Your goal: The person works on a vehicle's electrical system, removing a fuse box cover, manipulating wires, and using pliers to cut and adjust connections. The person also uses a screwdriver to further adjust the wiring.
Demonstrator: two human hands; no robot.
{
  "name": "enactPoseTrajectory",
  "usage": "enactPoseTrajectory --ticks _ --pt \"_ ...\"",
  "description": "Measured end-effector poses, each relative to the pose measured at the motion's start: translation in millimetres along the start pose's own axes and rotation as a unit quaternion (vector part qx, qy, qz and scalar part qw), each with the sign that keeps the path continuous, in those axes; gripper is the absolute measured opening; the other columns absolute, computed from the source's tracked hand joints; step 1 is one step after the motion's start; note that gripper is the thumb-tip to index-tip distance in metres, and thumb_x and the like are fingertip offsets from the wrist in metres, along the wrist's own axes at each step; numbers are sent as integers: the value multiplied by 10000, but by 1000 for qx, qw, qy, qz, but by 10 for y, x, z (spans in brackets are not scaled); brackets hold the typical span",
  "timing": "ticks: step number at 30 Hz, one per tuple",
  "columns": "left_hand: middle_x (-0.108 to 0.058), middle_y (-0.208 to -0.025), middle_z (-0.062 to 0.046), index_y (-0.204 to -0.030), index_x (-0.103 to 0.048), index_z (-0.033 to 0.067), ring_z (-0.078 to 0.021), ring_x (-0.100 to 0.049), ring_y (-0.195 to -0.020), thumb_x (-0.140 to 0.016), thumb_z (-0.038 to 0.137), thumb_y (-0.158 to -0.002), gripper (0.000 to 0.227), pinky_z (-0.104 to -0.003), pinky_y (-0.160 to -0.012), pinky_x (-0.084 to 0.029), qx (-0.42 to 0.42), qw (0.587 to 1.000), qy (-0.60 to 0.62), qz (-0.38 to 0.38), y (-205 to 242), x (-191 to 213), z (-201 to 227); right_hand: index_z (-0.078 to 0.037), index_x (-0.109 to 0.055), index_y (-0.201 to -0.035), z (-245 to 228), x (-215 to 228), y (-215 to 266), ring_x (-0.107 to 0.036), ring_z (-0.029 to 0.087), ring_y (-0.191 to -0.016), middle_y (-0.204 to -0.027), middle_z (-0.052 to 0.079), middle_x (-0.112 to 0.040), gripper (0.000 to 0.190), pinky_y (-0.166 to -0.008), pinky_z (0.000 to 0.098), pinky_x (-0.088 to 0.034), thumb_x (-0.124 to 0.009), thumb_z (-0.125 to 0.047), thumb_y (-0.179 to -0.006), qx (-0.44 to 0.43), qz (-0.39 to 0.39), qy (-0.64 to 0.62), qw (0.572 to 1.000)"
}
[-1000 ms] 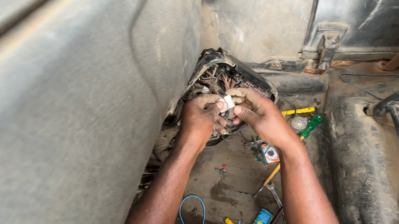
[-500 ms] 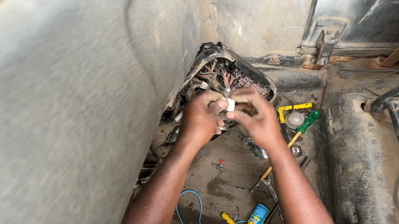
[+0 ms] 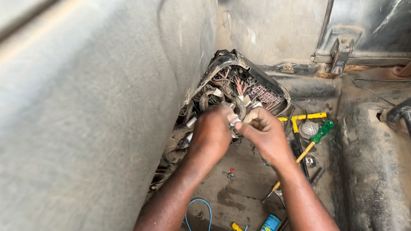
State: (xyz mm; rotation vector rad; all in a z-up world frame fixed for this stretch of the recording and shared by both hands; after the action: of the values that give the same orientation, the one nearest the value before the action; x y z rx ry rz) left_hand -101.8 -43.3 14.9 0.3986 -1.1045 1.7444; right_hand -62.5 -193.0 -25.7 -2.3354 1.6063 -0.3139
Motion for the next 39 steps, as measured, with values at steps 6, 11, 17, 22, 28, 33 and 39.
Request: enactPoseTrajectory --ticks 6,11,17,22,28,33,39 --pt "-695 -798 -119 -1086 -633 28 -164 -619 -510 -546 205 -1030 205 -325 -393 -499 304 899 313 -44 -269 54 -141 -13 -724 -1113 -404 4 -432 -648 94 -783 -891 10 -721 200 -707 262 -523 -604 -142 -1019 45 32 144 988" --pt "-686 -700 -108 -1013 -627 -9 -162 -594 -438 -547 170 -1008 197 -343 -363 -489 347 869 349 -49 -381 -23 -210 26 -754 -1104 -90 -152 -690 -612 126 -681 -856 64 -738 215 -633 270 -521 -575 -50 -1014 -92 -22 -2 995" --pt "-677 -697 -169 -934 -683 -62 -198 -600 -438 -549 92 -996 213 -365 -348 -482 327 868 366 -77 -407 -125 -288 30 -747 -1145 12 -103 -661 -655 110 -671 -901 69 -763 270 -602 248 -528 -592 68 -926 -150 -50 -80 984" --pt "-708 -779 -111 -936 -725 22 -135 -614 -528 -726 200 -928 178 -273 -456 -439 223 972 31 -71 -457 -83 -299 -15 -747 -1150 90 -74 -638 -646 93 -634 -913 48 -781 288 -543 236 -483 -590 62 -922 -178 -74 -60 979" --pt "-683 -811 -121 -1034 -659 -2 -121 -560 -473 -603 141 -1003 157 -287 -353 -451 355 894 257 -97 -235 -21 -223 -48 -767 -1082 64 -98 -665 -661 118 -584 -877 49 -786 309 -468 278 -428 -559 61 -881 -168 -40 -29 985" --pt "-706 -930 -88 -1177 -582 60 -115 -590 -484 -570 95 -974 206 -283 -361 -481 302 866 399 15 -182 55 -69 -65 -764 -1001 -425 -51 -488 -680 242 -747 -919 124 -754 77 -623 360 -517 -714 -106 -958 93 110 284 948" --pt "-743 -988 -65 -1206 -663 25 -83 -664 -595 -606 64 -952 263 -266 -417 -559 177 919 351 34 -216 102 -88 -59 -703 -1010 -884 -385 -273 -694 317 -878 -1007 153 -693 140 -715 411 -582 -656 14 -899 233 103 466 847"
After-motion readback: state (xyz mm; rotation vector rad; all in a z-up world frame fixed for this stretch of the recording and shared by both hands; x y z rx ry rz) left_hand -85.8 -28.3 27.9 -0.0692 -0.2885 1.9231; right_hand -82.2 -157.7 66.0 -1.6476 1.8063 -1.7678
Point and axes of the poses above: each hand's wrist, its own y-axis away from the middle knuckle, its own x-axis out of the back of the hand, z = x × y, the point moved 6 cm from there along -y, towards the middle knuckle
